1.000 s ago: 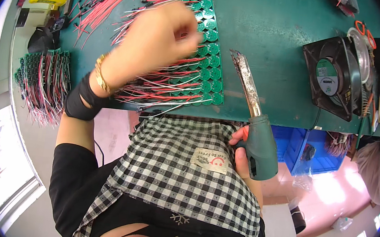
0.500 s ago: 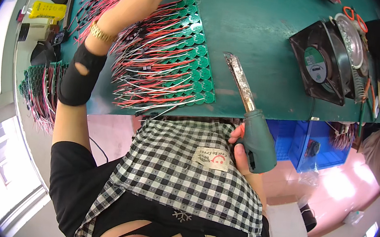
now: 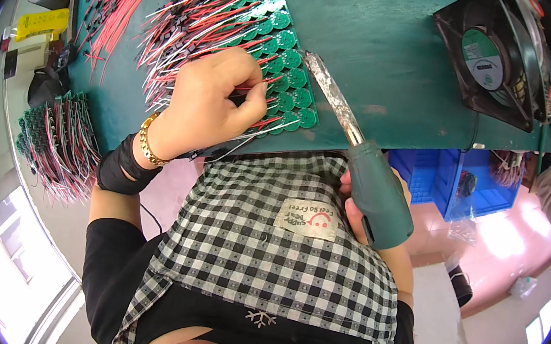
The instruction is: The person solders wires onto circuit boards by positioning the wire ends on the board terminals and applying a soldering iron.
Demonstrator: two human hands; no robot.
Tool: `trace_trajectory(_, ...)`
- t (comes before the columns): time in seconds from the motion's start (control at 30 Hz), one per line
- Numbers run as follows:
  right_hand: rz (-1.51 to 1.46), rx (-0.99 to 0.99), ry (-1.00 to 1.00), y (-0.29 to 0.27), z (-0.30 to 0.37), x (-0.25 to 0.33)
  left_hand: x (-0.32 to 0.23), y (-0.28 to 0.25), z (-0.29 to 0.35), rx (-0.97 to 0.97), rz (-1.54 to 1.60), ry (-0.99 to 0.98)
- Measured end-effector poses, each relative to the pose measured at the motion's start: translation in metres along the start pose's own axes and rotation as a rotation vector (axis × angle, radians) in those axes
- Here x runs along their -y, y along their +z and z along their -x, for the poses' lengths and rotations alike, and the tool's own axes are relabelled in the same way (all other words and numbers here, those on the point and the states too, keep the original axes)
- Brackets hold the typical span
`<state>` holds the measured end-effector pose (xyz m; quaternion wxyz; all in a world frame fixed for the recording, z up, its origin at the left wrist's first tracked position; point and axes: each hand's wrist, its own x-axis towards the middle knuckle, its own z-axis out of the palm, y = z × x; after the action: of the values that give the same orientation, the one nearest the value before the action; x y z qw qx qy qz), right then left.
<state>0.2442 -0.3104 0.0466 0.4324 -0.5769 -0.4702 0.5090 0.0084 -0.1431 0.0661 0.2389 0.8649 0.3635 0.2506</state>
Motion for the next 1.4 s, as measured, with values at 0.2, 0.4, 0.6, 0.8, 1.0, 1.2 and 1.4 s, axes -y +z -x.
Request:
trace_trajectory(0.2,-0.175,-0.012,0.225,-0.003,0.004,0.022,0.006,0.009,-0.001,-0.044,-0.024,0.006)
trace_trajectory(0.4,0.012,0.099,0.168,-0.011,0.005,0.019,0.005,0.013,0.000,-0.088,-0.060,0.055)
trace_trajectory(0.6,-0.046,0.046,0.221,-0.006,0.004,0.024,0.003,0.013,0.000,-0.058,-0.083,0.041)
trace_trajectory(0.8,-0.058,0.105,0.135,-0.011,0.003,0.013,0.003,0.012,0.000,-0.058,-0.093,0.031)
trace_trajectory(1.0,0.116,-0.051,0.068,0.003,0.001,0.022,0.005,0.013,0.001,-0.058,-0.101,0.037)
trace_trajectory(1.2,-0.160,-0.133,0.243,0.004,0.005,0.019,0.004,0.012,0.001,-0.064,-0.101,0.046)
trace_trajectory(1.4,-0.001,0.124,0.252,-0.018,0.008,0.026,0.005,0.013,0.001,-0.071,-0.095,0.047)
